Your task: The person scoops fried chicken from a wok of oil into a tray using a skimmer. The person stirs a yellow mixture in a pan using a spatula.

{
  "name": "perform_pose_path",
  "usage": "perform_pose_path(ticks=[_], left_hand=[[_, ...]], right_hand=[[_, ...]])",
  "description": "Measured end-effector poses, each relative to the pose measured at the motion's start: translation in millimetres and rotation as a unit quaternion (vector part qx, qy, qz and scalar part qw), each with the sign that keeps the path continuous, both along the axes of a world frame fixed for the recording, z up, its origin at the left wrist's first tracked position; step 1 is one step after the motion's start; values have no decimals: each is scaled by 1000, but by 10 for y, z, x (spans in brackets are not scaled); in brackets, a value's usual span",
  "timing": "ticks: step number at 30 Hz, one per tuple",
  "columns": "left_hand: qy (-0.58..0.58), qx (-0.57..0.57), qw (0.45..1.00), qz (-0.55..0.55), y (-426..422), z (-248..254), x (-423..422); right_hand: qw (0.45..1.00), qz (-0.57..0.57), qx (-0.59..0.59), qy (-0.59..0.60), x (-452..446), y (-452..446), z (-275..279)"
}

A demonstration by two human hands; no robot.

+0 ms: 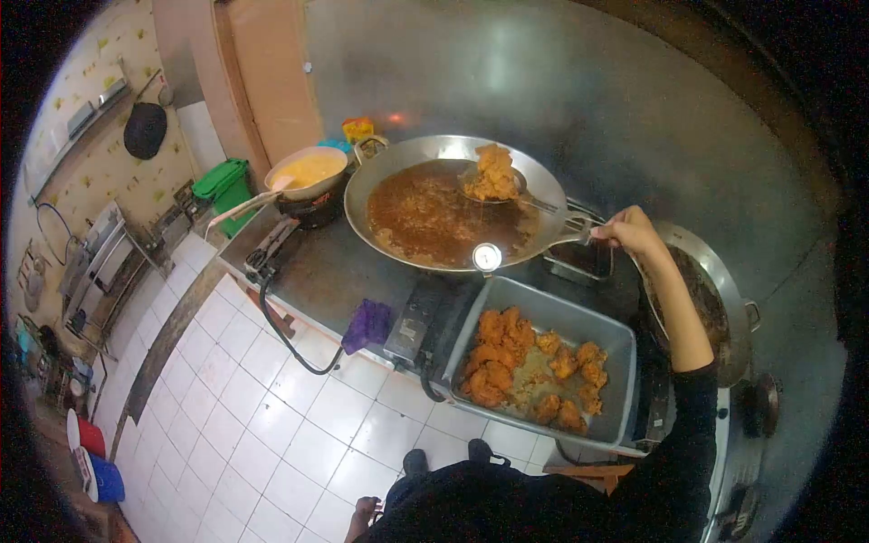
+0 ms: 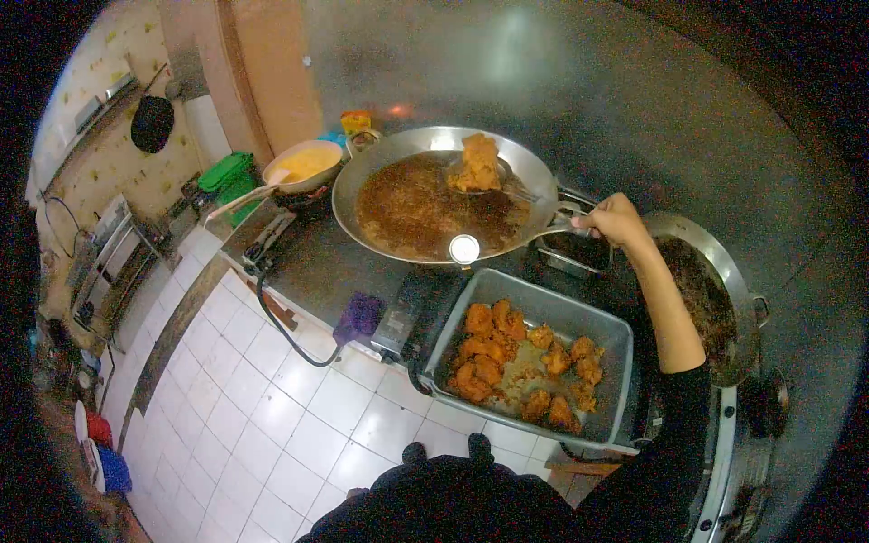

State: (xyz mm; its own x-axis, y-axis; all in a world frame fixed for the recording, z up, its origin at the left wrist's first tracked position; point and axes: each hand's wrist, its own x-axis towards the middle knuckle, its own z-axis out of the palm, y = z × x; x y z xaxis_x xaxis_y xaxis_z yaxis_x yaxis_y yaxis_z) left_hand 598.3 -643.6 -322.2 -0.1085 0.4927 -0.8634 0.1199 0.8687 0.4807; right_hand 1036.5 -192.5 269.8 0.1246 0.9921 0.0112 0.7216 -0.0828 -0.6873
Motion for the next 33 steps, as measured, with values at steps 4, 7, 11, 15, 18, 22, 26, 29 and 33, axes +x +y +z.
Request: perform_pose_path(ticks=[4, 7, 11, 15, 18, 22, 26, 29, 33], left_hand=[[9, 29, 999, -34, 65, 81, -34], [15, 60, 996, -58, 134, 190, -34], [12, 118, 990, -81, 230, 299, -15], [44, 42, 993, -102, 361, 303, 2], [21, 54, 993, -106, 334, 239, -42], [21, 55, 994, -97, 218, 75, -91], [5, -9, 999, -47, 194, -326, -142], [-18, -67, 998, 5, 273, -329, -151], [-57, -37, 998, 19, 496, -59, -99]], right_hand=[[997, 34, 56, 35, -16, -97, 110], [999, -1, 29, 31, -44, -245, 250], [999, 5, 34, 19, 40, -243, 133], [999, 1, 35, -30, 158, -183, -136], [999, -16, -11, -35, 118, -292, -133], [1000, -8, 5, -29, 139, -427, -115], [999, -29, 20, -6, 312, -623, -13], [999, -8, 20, 37, 480, -900, 151], [998, -55, 9, 40, 643, -1432, 373]])
